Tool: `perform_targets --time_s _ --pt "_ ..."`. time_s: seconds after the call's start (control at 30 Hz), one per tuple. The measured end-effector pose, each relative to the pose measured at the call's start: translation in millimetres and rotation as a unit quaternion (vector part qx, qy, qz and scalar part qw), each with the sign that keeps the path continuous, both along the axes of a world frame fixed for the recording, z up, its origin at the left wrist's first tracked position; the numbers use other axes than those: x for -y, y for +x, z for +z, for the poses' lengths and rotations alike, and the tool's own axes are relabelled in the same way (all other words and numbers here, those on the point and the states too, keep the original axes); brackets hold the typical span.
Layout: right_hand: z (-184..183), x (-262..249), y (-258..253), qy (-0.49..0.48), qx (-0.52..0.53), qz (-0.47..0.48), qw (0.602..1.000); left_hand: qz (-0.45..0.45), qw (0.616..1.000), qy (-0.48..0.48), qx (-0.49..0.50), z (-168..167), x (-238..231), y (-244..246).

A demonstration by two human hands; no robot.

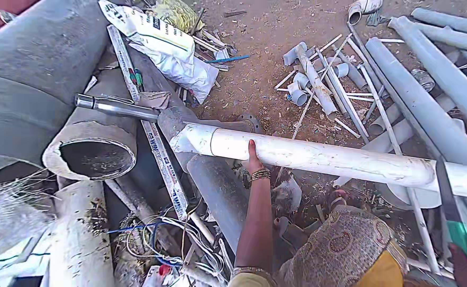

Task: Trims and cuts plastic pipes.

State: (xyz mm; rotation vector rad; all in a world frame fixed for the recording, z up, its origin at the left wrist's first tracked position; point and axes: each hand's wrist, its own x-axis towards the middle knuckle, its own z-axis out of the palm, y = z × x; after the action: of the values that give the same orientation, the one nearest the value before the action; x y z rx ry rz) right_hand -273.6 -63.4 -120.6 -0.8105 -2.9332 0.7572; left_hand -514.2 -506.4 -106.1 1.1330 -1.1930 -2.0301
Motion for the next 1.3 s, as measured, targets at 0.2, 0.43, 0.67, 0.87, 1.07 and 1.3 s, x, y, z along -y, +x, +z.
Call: perform_targets --time_s 0.2,0.43,0.67,0.87,1.07,1.3 --pt "-25 38 -22 0.035 0.134 0.045 0.989 0.011 0.966 -0.008 0.258 -34 66 37" --pt "22 49 -24 0.041 0.225 0.068 0.971 -0.109 0.954 -0.080 0.267 -43 77 67" --pt "19 99 -34 0.076 0.236 0.240 0.939 -0.105 0.840 -0.325 0.422 -42 93 58" --pt "34 47 -73 0.034 0.235 0.028 0.971 -0.175 0.750 -0.463 0.438 -41 118 46" --pt "70 122 -75 0.050 0.247 0.233 0.939 -0.219 0.732 -0.482 0.429 -30 107 44" --pt "82 58 -108 0.099 0.267 0.125 0.950 -0.237 0.694 -0.515 0.443 -30 99 55"
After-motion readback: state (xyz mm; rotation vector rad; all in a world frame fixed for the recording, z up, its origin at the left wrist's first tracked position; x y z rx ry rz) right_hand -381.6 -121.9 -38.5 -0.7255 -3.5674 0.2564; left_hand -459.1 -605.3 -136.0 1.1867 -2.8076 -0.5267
